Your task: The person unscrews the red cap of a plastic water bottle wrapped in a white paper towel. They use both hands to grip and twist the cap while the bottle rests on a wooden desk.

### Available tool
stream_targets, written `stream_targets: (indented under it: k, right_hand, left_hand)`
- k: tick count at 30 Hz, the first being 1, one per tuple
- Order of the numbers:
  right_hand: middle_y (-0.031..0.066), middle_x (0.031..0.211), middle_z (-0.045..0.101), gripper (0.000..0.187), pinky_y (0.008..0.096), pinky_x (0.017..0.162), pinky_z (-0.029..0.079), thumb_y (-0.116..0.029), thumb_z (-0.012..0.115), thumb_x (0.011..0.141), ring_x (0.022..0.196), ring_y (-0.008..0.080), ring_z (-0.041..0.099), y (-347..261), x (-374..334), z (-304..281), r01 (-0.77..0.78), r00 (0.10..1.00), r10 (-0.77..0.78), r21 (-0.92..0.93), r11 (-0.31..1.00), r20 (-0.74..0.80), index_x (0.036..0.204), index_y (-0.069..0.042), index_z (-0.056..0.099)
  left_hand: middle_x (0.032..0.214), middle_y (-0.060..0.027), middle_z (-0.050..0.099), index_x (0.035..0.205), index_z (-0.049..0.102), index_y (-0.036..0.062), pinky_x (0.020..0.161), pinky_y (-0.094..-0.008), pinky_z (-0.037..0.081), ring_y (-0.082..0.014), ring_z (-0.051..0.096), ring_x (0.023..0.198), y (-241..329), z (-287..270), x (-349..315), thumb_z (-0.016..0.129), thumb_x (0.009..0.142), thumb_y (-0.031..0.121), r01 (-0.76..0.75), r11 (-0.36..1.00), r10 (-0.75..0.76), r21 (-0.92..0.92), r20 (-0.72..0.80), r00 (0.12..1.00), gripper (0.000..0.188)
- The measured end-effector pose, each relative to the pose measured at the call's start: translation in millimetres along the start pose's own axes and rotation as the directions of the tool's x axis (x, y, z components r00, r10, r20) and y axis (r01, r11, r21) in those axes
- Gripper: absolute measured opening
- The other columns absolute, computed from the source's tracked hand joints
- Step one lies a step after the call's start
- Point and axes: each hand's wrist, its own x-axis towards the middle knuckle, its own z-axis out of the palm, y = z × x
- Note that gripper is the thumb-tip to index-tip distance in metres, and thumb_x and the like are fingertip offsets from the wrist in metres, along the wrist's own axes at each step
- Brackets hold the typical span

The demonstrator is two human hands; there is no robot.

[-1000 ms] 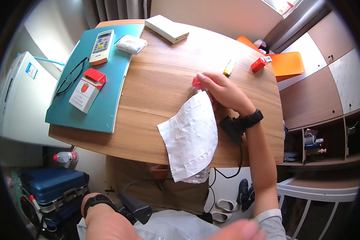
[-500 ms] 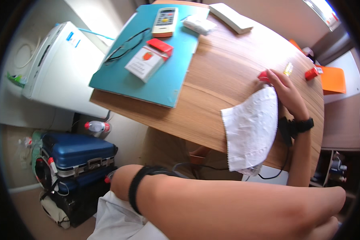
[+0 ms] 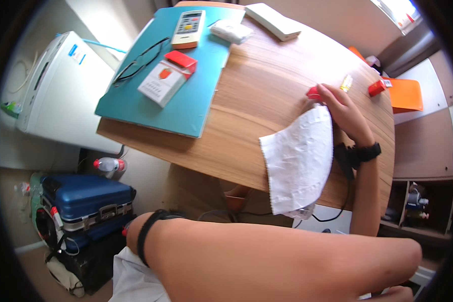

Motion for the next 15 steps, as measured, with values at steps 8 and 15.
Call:
stream_targets:
  k: [8,15]
  right_hand:
    - [-0.0035,0.062,0.052,0.044,0.0226,0.045,0.049,-0.042,0.047,0.113,0.048,0.007,0.055,10,13,17,-0.022,0.998,0.013,0.137,0.99,0.063,0.105,-0.002,0.065]
    - [-0.0019,0.063,0.054,0.05,0.0239,0.049,0.052,-0.047,0.048,0.111,0.052,0.0079,0.058,-12,5,16,-0.158,0.981,0.136,0.163,0.974,0.142,0.113,-0.001,0.068]
  left_hand:
    - [0.11,0.0153,0.065,0.117,0.072,0.037,0.082,-0.019,0.045,-0.0041,0.059,0.096,28,-20,6,0.068,0.099,0.023,0.175,0.982,-0.176,0.075,0.005,0.984,0.023]
    - [0.109,0.0157,0.063,0.118,0.072,0.0376,0.082,-0.0169,0.045,-0.0024,0.058,0.094,29,-21,-6,0.069,0.099,0.02,0.085,0.994,-0.069,0.076,-0.184,0.981,0.027]
